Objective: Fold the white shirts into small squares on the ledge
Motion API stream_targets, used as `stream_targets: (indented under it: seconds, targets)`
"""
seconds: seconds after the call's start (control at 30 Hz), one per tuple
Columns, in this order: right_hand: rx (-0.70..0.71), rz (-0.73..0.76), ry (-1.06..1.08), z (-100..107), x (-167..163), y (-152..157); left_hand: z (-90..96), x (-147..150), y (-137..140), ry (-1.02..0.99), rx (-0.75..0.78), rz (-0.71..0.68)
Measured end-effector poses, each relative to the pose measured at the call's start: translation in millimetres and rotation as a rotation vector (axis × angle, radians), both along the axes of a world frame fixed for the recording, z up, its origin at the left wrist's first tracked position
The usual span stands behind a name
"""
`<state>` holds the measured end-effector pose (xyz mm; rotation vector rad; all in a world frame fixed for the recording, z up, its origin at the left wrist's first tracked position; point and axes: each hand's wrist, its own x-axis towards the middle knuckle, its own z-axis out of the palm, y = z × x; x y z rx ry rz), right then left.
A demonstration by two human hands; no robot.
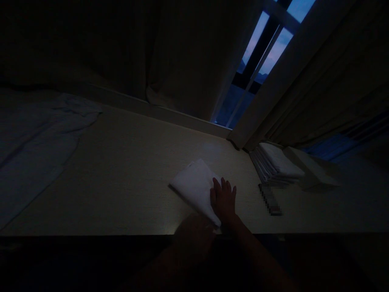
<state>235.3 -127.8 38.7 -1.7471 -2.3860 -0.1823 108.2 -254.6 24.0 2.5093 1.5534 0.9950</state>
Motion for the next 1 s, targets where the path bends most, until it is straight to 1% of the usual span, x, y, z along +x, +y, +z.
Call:
stream_targets:
  seconds: [0.03,0.1,0.17,0.23,0.33,0.43,0.5,0.57,0.63,0.7,0.87,0.93,1.0]
  targets:
    - [-0.001,0.014,-0.011,0.1,0.3,-0.4,4.3,-6.2,8.8,0.005,0.035,0.042]
    - [-0.006,0.045,-0.031,0.2,0.2,-0.8,10.1,-19.6,30.6,0.029,0.054,0.182]
    - [-0.026,0.074,-0.048,0.1,-0.6,-0.4,9.9,-31.2,51.8,0.064,-0.006,0.31]
    - [-0.053,0.089,-0.055,-0.4,-1.3,0.8,4.4,-39.2,66.3,0.085,-0.093,0.394]
    - [-0.078,0.104,-0.045,-1.7,-0.4,3.4,-5.7,-46.7,74.6,0.094,-0.176,0.472]
    - [-0.091,0.119,-0.034,-0.6,1.1,5.8,-10.6,-55.8,77.7,0.115,-0.219,0.531]
    - [-0.088,0.157,-0.035,2.4,-1.2,7.9,-11.4,-63.1,81.3,0.14,-0.253,0.551]
    - [-0.08,0.253,-0.039,6.1,-9.4,11.8,-11.9,-69.1,84.9,0.164,-0.276,0.55]
    - [-0.101,0.375,-0.033,8.6,-24.7,19.0,-13.1,-72.4,86.8,0.18,-0.272,0.541]
    - [-0.146,0.454,-0.012,8.6,-44.8,30.4,-14.7,-73.6,86.3,0.185,-0.255,0.538]
    - [-0.277,0.5,0.045,2.5,-90.7,66.2,-18.7,-75.0,82.7,0.165,-0.238,0.531]
    - [-0.289,0.498,0.075,-0.9,-100.8,75.2,-19.9,-75.9,82.8,0.155,-0.234,0.529]
    - [-0.265,0.484,0.11,-4.8,-106.5,78.9,-21.5,-77.3,83.7,0.158,-0.235,0.533]
